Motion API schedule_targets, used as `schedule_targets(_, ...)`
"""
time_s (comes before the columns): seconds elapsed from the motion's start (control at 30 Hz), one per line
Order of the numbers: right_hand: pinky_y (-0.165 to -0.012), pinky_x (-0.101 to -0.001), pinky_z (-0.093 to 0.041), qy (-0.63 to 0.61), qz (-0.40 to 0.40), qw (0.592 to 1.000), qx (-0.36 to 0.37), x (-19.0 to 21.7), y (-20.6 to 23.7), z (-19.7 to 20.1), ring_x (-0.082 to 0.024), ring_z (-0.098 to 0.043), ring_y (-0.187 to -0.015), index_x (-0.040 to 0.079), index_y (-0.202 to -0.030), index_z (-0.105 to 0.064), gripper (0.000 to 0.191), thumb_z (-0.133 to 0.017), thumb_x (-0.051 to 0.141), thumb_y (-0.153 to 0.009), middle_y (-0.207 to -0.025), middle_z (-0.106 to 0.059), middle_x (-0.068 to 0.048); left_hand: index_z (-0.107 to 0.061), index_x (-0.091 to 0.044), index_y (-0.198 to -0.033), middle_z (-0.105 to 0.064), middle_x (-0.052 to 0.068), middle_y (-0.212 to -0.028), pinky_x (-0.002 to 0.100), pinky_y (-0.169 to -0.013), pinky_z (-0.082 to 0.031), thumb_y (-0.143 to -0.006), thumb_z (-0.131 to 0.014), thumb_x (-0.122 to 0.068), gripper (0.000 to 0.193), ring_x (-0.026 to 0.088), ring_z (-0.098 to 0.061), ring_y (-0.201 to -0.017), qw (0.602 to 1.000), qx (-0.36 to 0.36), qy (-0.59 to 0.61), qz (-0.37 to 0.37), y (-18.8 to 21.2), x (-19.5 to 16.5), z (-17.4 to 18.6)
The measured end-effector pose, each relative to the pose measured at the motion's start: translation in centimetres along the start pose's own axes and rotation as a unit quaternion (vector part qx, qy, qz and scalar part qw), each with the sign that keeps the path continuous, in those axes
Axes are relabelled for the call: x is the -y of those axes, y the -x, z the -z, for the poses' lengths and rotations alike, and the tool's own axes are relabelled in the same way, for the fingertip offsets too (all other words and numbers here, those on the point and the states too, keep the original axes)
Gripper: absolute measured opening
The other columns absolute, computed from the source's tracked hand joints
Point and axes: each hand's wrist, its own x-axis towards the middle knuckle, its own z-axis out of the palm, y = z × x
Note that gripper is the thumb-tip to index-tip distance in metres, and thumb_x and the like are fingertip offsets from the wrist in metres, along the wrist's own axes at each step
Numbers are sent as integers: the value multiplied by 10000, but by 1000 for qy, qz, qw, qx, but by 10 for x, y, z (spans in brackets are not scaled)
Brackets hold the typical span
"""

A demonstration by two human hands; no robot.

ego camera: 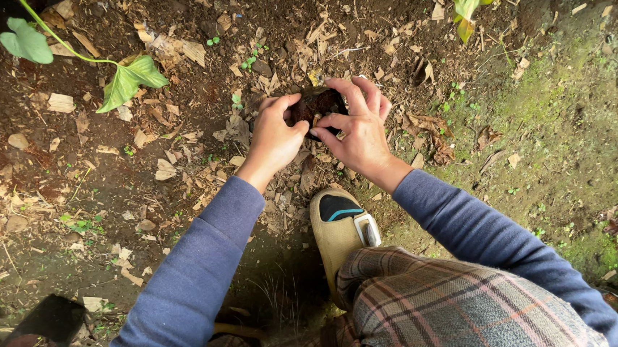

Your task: The person kneels on the ground in a plant nursery and pots seedlings into black plastic grow bags. They pick up a bare-root seedling, place it into a bag of soil, press and firm the soil around the stem by hand, and set the finished bag with a row of other potted plants.

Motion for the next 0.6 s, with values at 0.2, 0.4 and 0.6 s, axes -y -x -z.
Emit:
schedule_targets(0.2,-1138,-553,-257,-47,-4,999,-12,-14,5,10,-373,-365,-1407,181,-866,-772,167,-904,258,-798,-1437,-544,-88,-564,-18,-1390,-504,153,-1379,366,-1030,-524,-850,-682,-68,555,283,-606,-1248,1000,16,3,23,0,-3,1)
schedule_targets(0.4,-1205,-538,-279,-26,15,999,-26,-29,-4,28,-355,-363,-1446,189,-1079,-763,220,-830,175,-870,-1465,-521,-116,-580,-23,-1382,-519,146,-1375,373,-1050,-509,-846,-686,-81,550,281,-627,-1227,1000,5,-15,10,0,-3,1)
schedule_targets(0.6,-1144,-543,-281,10,90,996,-8,-15,-10,24,-395,-367,-1420,237,-1078,-794,251,-871,233,-840,-1477,-512,-96,-585,-16,-1373,-526,147,-1367,368,-1046,-521,-846,-677,-75,538,281,-637,-1223,1000,0,-10,8,1,-5,1)
